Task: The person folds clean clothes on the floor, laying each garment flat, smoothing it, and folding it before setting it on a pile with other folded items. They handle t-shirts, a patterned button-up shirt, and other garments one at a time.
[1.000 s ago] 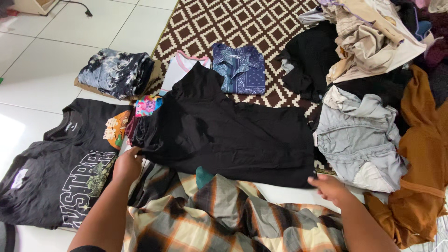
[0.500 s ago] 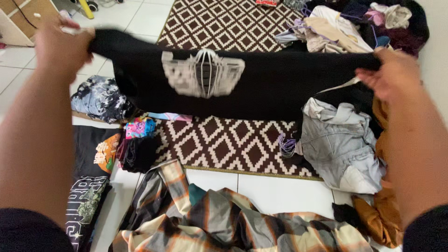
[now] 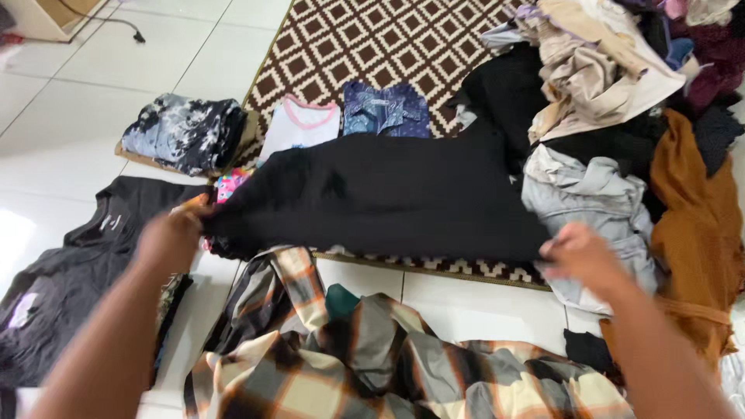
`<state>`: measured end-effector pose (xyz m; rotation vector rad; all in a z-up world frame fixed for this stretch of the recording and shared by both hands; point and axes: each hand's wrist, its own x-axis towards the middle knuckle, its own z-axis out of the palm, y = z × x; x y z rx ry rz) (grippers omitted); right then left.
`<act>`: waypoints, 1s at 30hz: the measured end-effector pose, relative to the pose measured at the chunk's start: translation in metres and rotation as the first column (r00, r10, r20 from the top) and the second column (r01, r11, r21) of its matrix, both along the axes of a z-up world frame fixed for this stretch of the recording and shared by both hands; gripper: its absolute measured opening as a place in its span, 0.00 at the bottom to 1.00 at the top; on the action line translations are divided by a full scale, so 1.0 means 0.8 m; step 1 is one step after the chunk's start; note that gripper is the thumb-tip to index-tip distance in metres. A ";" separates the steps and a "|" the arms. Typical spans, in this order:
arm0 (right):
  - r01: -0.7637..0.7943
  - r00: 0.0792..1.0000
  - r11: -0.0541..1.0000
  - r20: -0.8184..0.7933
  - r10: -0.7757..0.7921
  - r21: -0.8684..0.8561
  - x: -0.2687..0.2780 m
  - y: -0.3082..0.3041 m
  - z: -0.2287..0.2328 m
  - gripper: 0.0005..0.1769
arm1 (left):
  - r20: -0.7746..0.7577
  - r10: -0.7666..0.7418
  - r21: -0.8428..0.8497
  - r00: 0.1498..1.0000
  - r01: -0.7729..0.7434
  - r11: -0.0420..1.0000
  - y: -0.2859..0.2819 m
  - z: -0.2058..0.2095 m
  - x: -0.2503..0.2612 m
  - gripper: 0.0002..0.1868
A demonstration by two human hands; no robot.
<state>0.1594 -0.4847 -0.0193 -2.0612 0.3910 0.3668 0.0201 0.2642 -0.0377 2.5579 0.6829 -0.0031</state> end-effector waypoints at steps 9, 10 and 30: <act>-0.446 0.892 0.829 -0.094 0.442 -0.338 -0.068 -0.005 -0.176 0.17 | -0.155 -0.117 0.162 0.981 0.142 0.977 -0.036 -0.154 -0.092 0.17; -0.465 0.865 0.781 -0.025 0.502 -0.418 -0.067 -0.006 -0.175 0.17 | -0.156 -0.102 0.157 0.983 0.127 0.979 -0.037 -0.153 -0.095 0.17; -0.393 0.821 0.474 -0.069 0.566 -0.788 0.051 0.153 -0.078 0.16 | -0.293 -0.123 0.290 0.948 0.211 0.934 -0.094 -0.035 0.068 0.18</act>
